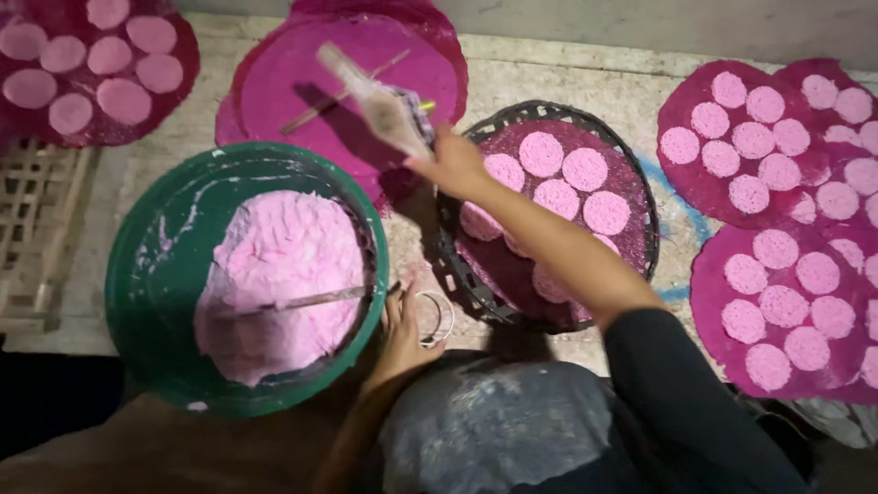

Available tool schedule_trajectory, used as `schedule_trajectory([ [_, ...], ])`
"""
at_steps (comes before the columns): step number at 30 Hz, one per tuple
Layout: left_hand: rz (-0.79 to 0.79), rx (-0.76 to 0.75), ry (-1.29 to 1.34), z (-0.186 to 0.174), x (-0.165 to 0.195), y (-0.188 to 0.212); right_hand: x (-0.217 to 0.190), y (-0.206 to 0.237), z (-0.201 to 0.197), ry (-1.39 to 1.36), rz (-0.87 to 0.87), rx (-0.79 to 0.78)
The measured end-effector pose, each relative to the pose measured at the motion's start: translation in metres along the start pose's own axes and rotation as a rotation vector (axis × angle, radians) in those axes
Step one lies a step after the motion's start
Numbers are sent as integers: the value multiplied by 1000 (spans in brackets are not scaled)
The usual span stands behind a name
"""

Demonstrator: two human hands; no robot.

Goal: The person scoops pink dough from a green bucket and uses a manual press to form circular discs, placing them onto a woven tray. The process is repeated continuously, filling the tray with uniformly shaped pink discs.

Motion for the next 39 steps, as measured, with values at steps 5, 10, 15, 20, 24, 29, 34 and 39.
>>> schedule_trajectory([
  [5,41,4,-10,-6,-15,-1,-60,-37,26,-17,41,45],
  [10,403,137,80,-25,19,-1,-40,13,13,-36,-465,354],
  [15,295,104,326,-25,59,-43,137,137,-74,-240,-62,720],
  [20,375,206,243,-24,111,-121,251,256,-81,252,388,624],
  [24,84,361,-235,-45,114,-186,263,281,-52,265,469,547],
  [29,-67,293,-294,-58,116,-199,238,283,-51,269,493,607],
  [34,-126,249,-376,-60,128,-208,230,276,-62,275,489,667],
  [39,-150,259,-443,-62,130,-223,238,270,-63,254,542,686],
])
Point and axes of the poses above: each hand's wrist, its own y-axis away from the middle knuckle, its own z-axis out of the palm, x = y × z, the point moved 7 cm from there along -y, towards the middle knuckle, and after that the axes turned 11 degrees about -x, right-handed, at the moved point
